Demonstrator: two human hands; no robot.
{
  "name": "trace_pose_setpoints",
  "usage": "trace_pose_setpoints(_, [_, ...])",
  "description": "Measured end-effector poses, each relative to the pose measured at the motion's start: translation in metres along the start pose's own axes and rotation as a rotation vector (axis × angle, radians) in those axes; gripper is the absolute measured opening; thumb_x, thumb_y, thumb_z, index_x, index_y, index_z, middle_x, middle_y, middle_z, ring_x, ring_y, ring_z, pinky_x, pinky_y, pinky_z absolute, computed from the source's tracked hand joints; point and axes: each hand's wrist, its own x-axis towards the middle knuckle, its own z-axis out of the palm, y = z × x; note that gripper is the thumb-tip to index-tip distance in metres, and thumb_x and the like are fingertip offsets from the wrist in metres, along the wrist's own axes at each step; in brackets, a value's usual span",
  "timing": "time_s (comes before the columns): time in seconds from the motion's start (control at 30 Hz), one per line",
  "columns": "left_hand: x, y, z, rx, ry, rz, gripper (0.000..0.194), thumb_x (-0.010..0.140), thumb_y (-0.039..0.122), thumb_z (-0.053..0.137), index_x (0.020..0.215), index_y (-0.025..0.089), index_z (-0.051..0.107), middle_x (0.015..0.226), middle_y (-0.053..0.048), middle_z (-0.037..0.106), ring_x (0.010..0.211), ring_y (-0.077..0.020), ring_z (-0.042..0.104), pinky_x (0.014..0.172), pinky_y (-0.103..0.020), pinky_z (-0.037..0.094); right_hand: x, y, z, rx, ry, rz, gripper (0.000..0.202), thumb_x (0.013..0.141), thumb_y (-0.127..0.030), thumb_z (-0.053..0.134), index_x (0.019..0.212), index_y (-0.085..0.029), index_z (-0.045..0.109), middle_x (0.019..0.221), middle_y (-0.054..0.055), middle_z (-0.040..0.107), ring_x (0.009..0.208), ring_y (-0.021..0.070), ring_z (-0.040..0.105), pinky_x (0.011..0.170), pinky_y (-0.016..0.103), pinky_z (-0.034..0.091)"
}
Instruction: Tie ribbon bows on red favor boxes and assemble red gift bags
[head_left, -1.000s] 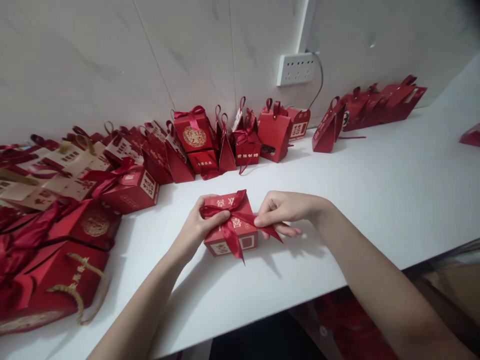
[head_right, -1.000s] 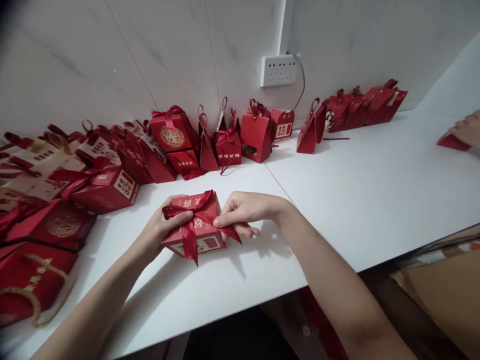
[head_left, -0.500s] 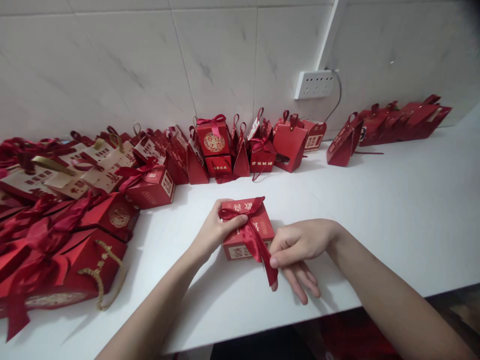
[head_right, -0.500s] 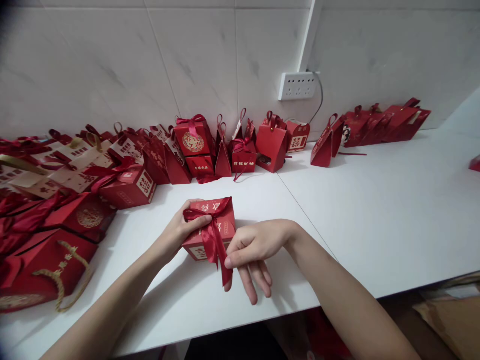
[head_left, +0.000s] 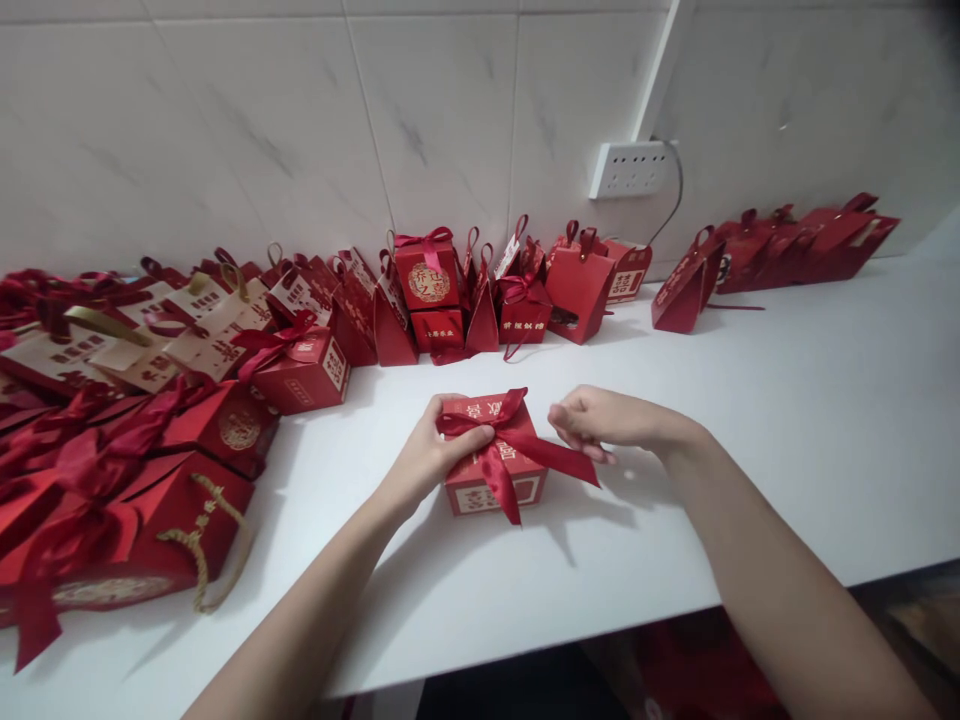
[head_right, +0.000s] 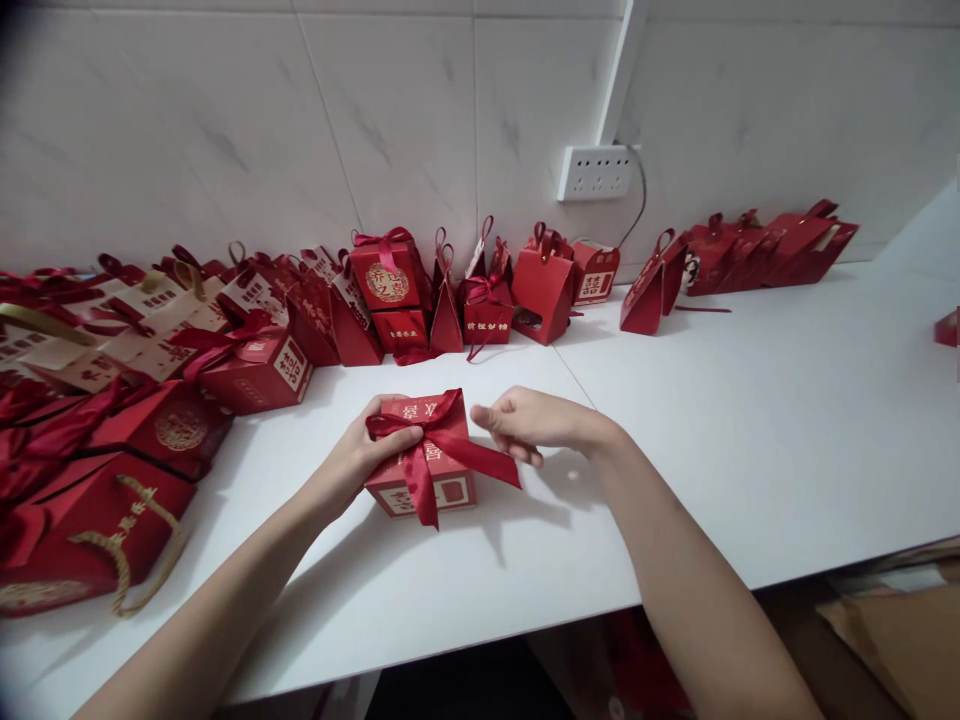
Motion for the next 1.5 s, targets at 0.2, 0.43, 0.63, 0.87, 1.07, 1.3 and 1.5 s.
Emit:
trace_pose_setpoints(0.2, [-0.002, 0.003, 0.002, -0.018, -0.002, 0.011, 0.048, 0.067, 0.04, 0.075, 0.1, 0.018, 0.048, 0.091, -0.002, 0.062, 0.085, -0.0174, 0.06, 0.077, -0.029, 0.045, 0.031, 0.004, 0.028, 0.283, 0.44, -0.192, 0.063, 0.065, -0.082, 0.047, 0.056, -0.021, 0.036, 0.043, -0.01, 0.029, 0.032, 0.003, 0.026, 0.033, 0.021, 0.017])
trace_pose_setpoints(0.43, [-0.004, 0.002, 0.007, 0.045, 0.03, 0.02, 0.055, 0.066, 0.043, 0.073, 0.106, 0.02, 0.043, 0.095, -0.004, 0.06, 0.085, -0.0193, 0.06, 0.076, -0.031, 0.045, 0.032, 0.003, 0.039, 0.095, 0.638, -0.325, 0.043, 0.076, -0.049, 0.059, 0.055, -0.02, 0.037, 0.048, -0.007, 0.036, 0.044, 0.0058, 0.032, 0.044, 0.022, 0.025])
trace_pose_setpoints(0.63, [-0.004, 0.002, -0.006, 0.352, 0.28, 0.394, 0.022, 0.079, 0.037, 0.06, 0.087, 0.021, 0.048, 0.089, -0.001, 0.051, 0.086, -0.0163, 0.049, 0.079, -0.028, 0.037, 0.028, 0.002, 0.032, 0.137, 0.474, -0.273, 0.027, 0.079, -0.035, 0.052, 0.059, -0.02, 0.042, 0.04, -0.008, 0.043, 0.036, 0.0066, 0.039, 0.042, 0.022, 0.028])
trace_pose_setpoints(0.87, [0.0, 0.01, -0.031, 0.319, -0.038, 0.385, 0.024, 0.08, 0.035, 0.059, 0.097, 0.02, 0.052, 0.084, -0.001, 0.05, 0.074, -0.0138, 0.047, 0.068, -0.026, 0.036, 0.021, 0.0, 0.023, 0.179, 0.367, -0.307, 0.034, 0.08, -0.036, 0.051, 0.052, -0.018, 0.045, 0.045, -0.006, 0.044, 0.04, 0.0059, 0.044, 0.044, 0.021, 0.035])
trace_pose_setpoints(1.07, [0.003, 0.014, -0.031, 0.342, -0.003, 0.352, 0.022, 0.08, 0.037, 0.059, 0.073, 0.018, 0.05, 0.072, 0.0, 0.05, 0.067, -0.0121, 0.046, 0.062, -0.024, 0.035, 0.021, 0.0, 0.021, 0.249, 0.31, -0.313, 0.032, 0.075, -0.038, 0.057, 0.052, -0.017, 0.05, 0.044, -0.005, 0.047, 0.04, 0.0057, 0.044, 0.041, 0.02, 0.036])
trace_pose_setpoints(1.3, [0.0, 0.019, -0.033, 0.366, -0.056, 0.295, 0.046, 0.084, 0.052, 0.051, 0.054, 0.018, 0.044, 0.052, 0.002, 0.042, 0.051, -0.0099, 0.037, 0.05, -0.024, 0.029, 0.02, 0.005, 0.018, 0.323, 0.196, -0.318, 0.034, 0.074, -0.037, 0.053, 0.048, -0.014, 0.058, 0.037, 0.0, 0.053, 0.033, 0.0083, 0.047, 0.036, 0.021, 0.036])
trace_pose_setpoints(1.5, [0.002, 0.016, -0.034, 0.314, -0.082, 0.168, 0.053, 0.083, 0.056, 0.049, 0.046, 0.019, 0.042, 0.041, 0.002, 0.046, 0.039, -0.01, 0.042, 0.047, -0.025, 0.03, 0.022, 0.01, 0.013, 0.363, 0.07, -0.327, 0.036, 0.072, -0.033, 0.052, 0.044, -0.013, 0.061, 0.036, 0.004, 0.056, 0.03, 0.0098, 0.049, 0.035, 0.021, 0.038])
